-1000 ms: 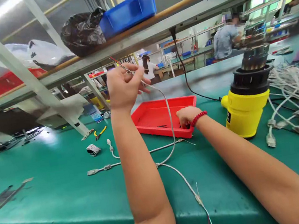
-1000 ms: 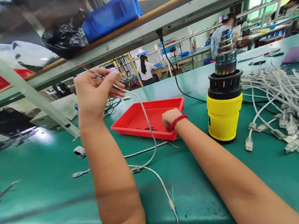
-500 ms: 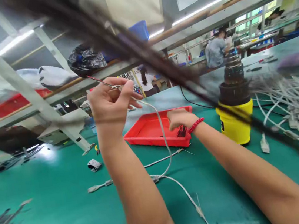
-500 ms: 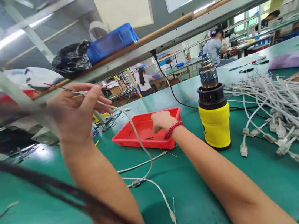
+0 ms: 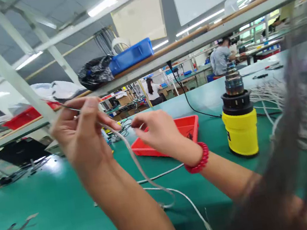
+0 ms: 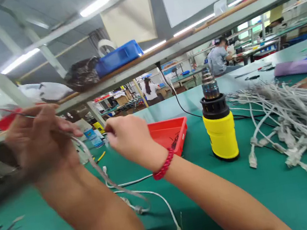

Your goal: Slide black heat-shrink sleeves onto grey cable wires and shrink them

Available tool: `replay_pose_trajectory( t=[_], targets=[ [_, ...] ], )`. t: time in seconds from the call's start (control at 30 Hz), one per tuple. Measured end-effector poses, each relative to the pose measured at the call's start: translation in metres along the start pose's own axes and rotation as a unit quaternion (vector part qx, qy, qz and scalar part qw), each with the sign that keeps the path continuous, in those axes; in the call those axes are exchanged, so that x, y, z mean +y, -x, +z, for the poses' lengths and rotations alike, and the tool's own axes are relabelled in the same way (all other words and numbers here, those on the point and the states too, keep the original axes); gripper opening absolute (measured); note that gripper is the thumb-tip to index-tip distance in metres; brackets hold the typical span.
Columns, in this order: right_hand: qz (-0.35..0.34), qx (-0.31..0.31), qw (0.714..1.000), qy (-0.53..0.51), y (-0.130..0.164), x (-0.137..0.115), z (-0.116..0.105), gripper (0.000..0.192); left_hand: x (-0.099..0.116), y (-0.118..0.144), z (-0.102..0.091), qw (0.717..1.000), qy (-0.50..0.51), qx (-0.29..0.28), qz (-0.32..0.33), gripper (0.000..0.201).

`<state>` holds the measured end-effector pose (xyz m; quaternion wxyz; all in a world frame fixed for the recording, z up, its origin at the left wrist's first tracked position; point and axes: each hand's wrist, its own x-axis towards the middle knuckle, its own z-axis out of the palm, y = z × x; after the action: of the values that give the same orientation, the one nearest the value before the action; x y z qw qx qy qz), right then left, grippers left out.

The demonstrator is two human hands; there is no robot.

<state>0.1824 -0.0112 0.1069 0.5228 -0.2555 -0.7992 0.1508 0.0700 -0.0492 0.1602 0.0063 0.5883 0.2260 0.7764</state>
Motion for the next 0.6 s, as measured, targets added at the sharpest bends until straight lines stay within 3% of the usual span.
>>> replay_pose_trajectory(
  t=[0.07,0.13,0.2,0.3,0.4,0.6],
  targets=[
    [0.025,0.066,0.970,-0.231,-0.010,0.006,-0.011,0.005,0.000,0.001,0.000,0.999,0.011,-0.023,-0.042,0.016],
    [0.053,0.124,0.906,-0.401,-0.015,0.006,-0.021,0.009,-0.001,0.002,0.003,0.998,0.007,-0.039,-0.055,0.020],
    [0.081,0.171,0.852,-0.488,-0.015,0.001,-0.028,0.012,-0.001,0.004,0.007,0.996,-0.006,-0.057,-0.065,0.022],
    [0.114,0.204,0.799,-0.554,-0.009,-0.010,-0.034,0.013,-0.001,0.008,0.013,0.995,-0.009,-0.079,-0.067,0.021],
    [0.110,0.191,0.774,-0.594,-0.004,-0.018,-0.034,0.014,-0.001,0.012,0.018,0.994,0.004,-0.098,-0.043,0.022],
    [0.101,0.147,0.759,-0.627,-0.002,-0.022,-0.036,0.010,-0.004,0.015,0.022,0.992,0.062,-0.110,0.008,0.023]
  ],
)
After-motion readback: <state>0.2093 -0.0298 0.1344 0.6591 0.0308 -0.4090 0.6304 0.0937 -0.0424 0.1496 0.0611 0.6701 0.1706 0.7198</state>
